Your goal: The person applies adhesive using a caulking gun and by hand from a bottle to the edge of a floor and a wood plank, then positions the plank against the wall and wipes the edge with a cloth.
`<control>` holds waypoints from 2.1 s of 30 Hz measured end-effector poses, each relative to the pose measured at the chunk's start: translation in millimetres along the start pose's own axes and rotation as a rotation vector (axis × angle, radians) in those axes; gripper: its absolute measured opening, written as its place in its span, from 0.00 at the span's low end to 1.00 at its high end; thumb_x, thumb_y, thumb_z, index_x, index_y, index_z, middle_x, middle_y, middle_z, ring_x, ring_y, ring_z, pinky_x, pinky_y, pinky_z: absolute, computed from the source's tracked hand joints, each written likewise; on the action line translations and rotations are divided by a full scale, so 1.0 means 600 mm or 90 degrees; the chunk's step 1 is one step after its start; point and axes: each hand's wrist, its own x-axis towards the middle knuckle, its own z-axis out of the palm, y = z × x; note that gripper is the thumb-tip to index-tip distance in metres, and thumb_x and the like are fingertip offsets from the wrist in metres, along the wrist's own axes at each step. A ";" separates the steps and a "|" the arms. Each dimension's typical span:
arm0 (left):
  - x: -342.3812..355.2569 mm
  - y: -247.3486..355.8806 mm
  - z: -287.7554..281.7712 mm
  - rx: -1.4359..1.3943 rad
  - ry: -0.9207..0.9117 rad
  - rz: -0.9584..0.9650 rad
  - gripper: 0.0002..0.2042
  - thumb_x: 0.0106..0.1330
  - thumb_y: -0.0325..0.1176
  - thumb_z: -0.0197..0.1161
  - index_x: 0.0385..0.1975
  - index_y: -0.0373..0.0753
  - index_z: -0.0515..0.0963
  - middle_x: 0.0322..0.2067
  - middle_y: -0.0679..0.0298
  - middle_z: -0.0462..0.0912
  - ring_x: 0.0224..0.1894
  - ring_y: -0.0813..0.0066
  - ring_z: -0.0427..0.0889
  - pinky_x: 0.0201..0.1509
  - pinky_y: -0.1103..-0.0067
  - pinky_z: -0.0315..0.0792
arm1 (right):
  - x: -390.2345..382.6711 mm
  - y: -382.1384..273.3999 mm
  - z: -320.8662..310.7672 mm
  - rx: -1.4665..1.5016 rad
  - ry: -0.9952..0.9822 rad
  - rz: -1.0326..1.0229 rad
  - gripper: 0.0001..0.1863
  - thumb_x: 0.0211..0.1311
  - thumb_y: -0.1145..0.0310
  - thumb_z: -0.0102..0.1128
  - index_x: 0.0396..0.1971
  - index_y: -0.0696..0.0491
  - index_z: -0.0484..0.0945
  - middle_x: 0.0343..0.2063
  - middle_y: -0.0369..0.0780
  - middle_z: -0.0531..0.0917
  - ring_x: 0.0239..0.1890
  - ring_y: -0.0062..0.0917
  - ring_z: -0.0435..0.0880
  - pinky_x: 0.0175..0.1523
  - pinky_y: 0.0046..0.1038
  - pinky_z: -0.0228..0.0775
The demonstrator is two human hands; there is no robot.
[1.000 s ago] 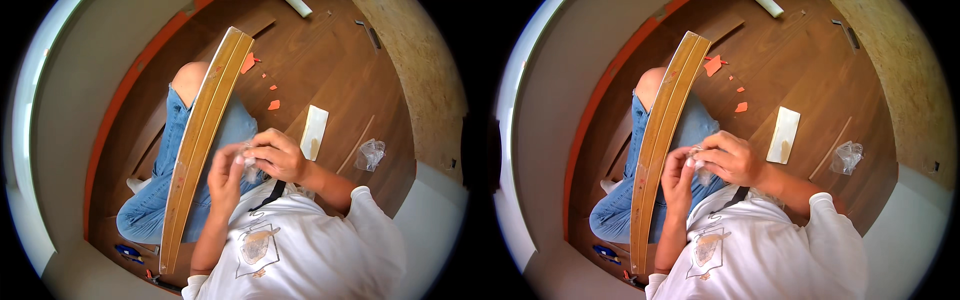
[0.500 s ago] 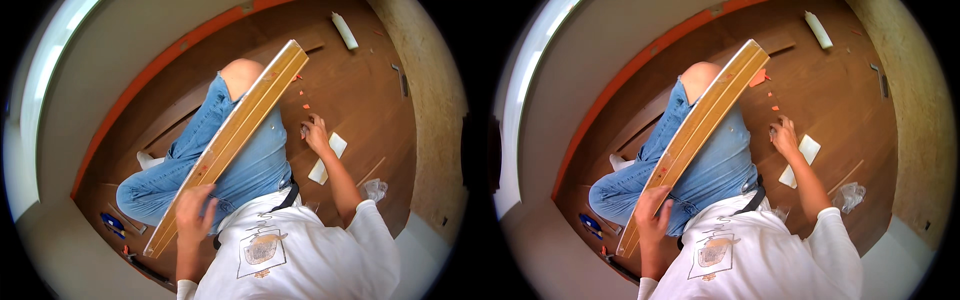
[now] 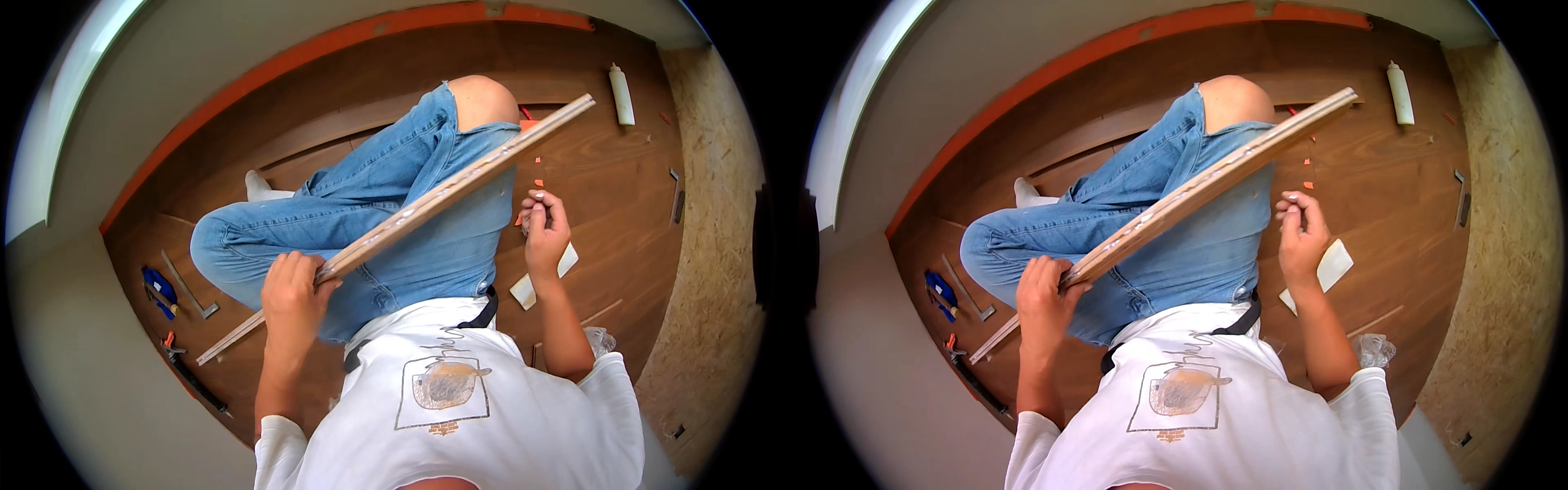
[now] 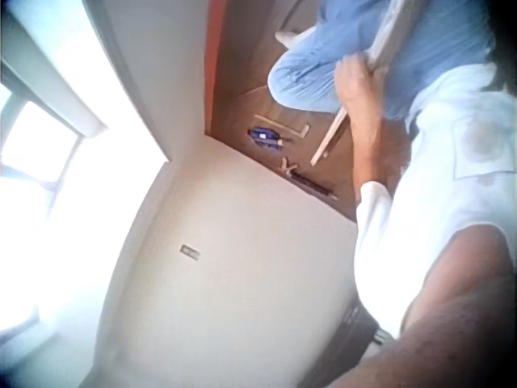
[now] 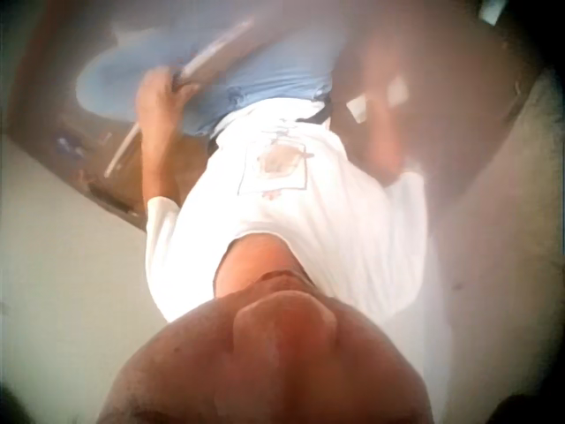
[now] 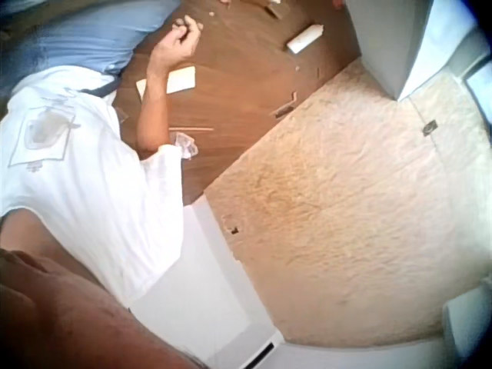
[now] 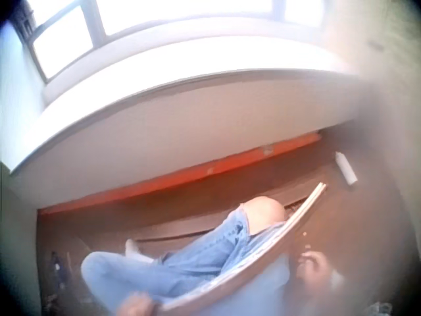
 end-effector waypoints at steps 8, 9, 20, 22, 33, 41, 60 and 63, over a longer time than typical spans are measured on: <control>0.000 0.005 0.002 0.112 0.162 0.083 0.17 0.44 0.20 0.74 0.35 0.37 0.78 0.30 0.59 0.74 0.35 0.56 0.74 0.41 0.64 0.68 | -0.085 -0.103 0.111 0.174 -0.347 0.194 0.13 0.76 0.69 0.56 0.52 0.61 0.79 0.41 0.41 0.88 0.35 0.19 0.85 0.36 0.21 0.75; 0.001 0.005 0.003 0.112 0.160 0.083 0.17 0.44 0.19 0.74 0.35 0.37 0.77 0.30 0.58 0.74 0.35 0.55 0.74 0.41 0.64 0.69 | -0.082 -0.112 0.121 0.218 -0.358 0.208 0.13 0.76 0.68 0.57 0.51 0.61 0.79 0.41 0.42 0.88 0.35 0.19 0.85 0.36 0.22 0.76; 0.024 0.010 -0.007 0.101 0.136 0.061 0.16 0.46 0.22 0.76 0.35 0.36 0.79 0.30 0.58 0.76 0.37 0.55 0.76 0.43 0.65 0.70 | -0.052 -0.153 0.129 0.267 -0.418 0.251 0.09 0.74 0.69 0.60 0.44 0.59 0.83 0.32 0.40 0.88 0.31 0.18 0.84 0.35 0.20 0.76; 0.033 0.007 -0.010 0.087 0.128 0.057 0.16 0.47 0.23 0.76 0.36 0.36 0.79 0.31 0.57 0.77 0.37 0.55 0.76 0.44 0.65 0.70 | -0.052 -0.145 0.124 0.235 -0.418 0.240 0.09 0.74 0.68 0.62 0.44 0.58 0.83 0.32 0.39 0.88 0.31 0.17 0.84 0.36 0.19 0.76; 0.081 -0.074 -0.049 -0.046 0.018 0.044 0.16 0.48 0.28 0.75 0.37 0.34 0.79 0.34 0.53 0.83 0.44 0.50 0.81 0.53 0.61 0.73 | -0.068 -0.126 0.114 -0.025 -0.473 0.148 0.09 0.70 0.73 0.65 0.45 0.61 0.82 0.32 0.39 0.87 0.34 0.19 0.87 0.45 0.22 0.77; 0.050 -0.098 -0.026 -0.084 0.088 0.020 0.18 0.47 0.30 0.76 0.38 0.35 0.79 0.38 0.55 0.82 0.48 0.53 0.80 0.55 0.63 0.71 | -0.078 -0.179 0.192 -0.003 -0.586 0.146 0.10 0.73 0.75 0.61 0.50 0.60 0.82 0.40 0.41 0.88 0.40 0.20 0.86 0.46 0.22 0.77; -0.436 -0.560 0.103 -0.008 0.858 -0.752 0.11 0.69 0.30 0.65 0.48 0.34 0.80 0.48 0.53 0.82 0.52 0.53 0.81 0.59 0.66 0.75 | -0.039 -0.271 0.341 -0.163 -0.534 -0.392 0.12 0.80 0.75 0.50 0.53 0.63 0.79 0.30 0.37 0.82 0.35 0.16 0.78 0.41 0.19 0.72; -0.542 -0.632 0.219 0.049 0.784 -0.872 0.16 0.68 0.33 0.66 0.52 0.35 0.79 0.54 0.52 0.79 0.56 0.51 0.78 0.63 0.63 0.72 | -0.033 -0.330 0.409 -0.242 -0.646 -0.446 0.11 0.74 0.78 0.56 0.52 0.63 0.79 0.37 0.44 0.84 0.39 0.27 0.85 0.44 0.25 0.78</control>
